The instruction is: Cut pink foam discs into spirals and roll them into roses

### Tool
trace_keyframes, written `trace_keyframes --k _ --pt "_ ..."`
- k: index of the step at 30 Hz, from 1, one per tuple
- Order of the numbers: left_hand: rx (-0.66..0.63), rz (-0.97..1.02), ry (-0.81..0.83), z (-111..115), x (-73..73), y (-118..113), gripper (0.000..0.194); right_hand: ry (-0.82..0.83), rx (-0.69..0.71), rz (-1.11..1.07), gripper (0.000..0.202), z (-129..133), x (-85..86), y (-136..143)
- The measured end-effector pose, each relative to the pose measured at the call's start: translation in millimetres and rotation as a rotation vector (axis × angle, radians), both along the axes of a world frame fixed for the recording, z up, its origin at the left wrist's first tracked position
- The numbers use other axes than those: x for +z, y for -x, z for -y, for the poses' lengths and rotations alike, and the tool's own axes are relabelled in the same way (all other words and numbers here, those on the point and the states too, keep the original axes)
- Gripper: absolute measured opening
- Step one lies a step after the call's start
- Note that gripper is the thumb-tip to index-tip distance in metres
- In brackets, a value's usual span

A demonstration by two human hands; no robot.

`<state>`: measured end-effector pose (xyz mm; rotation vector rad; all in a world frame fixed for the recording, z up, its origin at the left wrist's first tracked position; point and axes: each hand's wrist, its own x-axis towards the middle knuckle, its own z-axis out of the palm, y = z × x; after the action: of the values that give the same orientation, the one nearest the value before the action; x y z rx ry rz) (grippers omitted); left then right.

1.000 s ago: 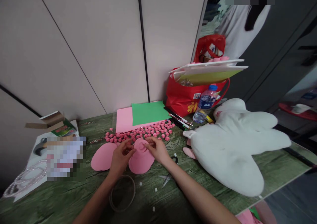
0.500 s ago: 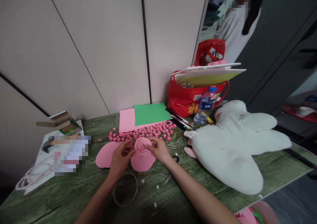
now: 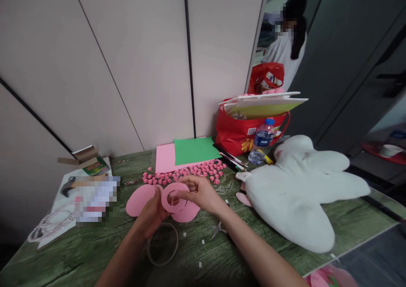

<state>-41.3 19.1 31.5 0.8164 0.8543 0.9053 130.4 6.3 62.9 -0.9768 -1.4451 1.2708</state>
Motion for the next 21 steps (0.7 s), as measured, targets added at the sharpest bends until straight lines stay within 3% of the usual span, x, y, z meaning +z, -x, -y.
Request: trace_keyframes --k 4,10,14,21 --pt "0.039 0.041 0.027 0.9 10.5 2.5 0.043 -0.034 -0.086 0.118 0.03 -3.4 -2.5 -2.9" --pt "0.216 -0.192 -0.2 -0.1 17.4 8.0 0.032 -0.066 -0.144 0.254 0.029 -11.4 -15.6 -3.5" --pt "0.187 -0.417 -0.413 -2.0 26.9 10.5 0.019 -0.036 -0.08 0.224 0.028 -13.0 -13.2 4.9" --pt "0.157 -0.468 -0.429 -16.7 31.4 11.0 0.019 -0.046 -0.024 0.212 0.023 -23.8 -8.2 18.0"
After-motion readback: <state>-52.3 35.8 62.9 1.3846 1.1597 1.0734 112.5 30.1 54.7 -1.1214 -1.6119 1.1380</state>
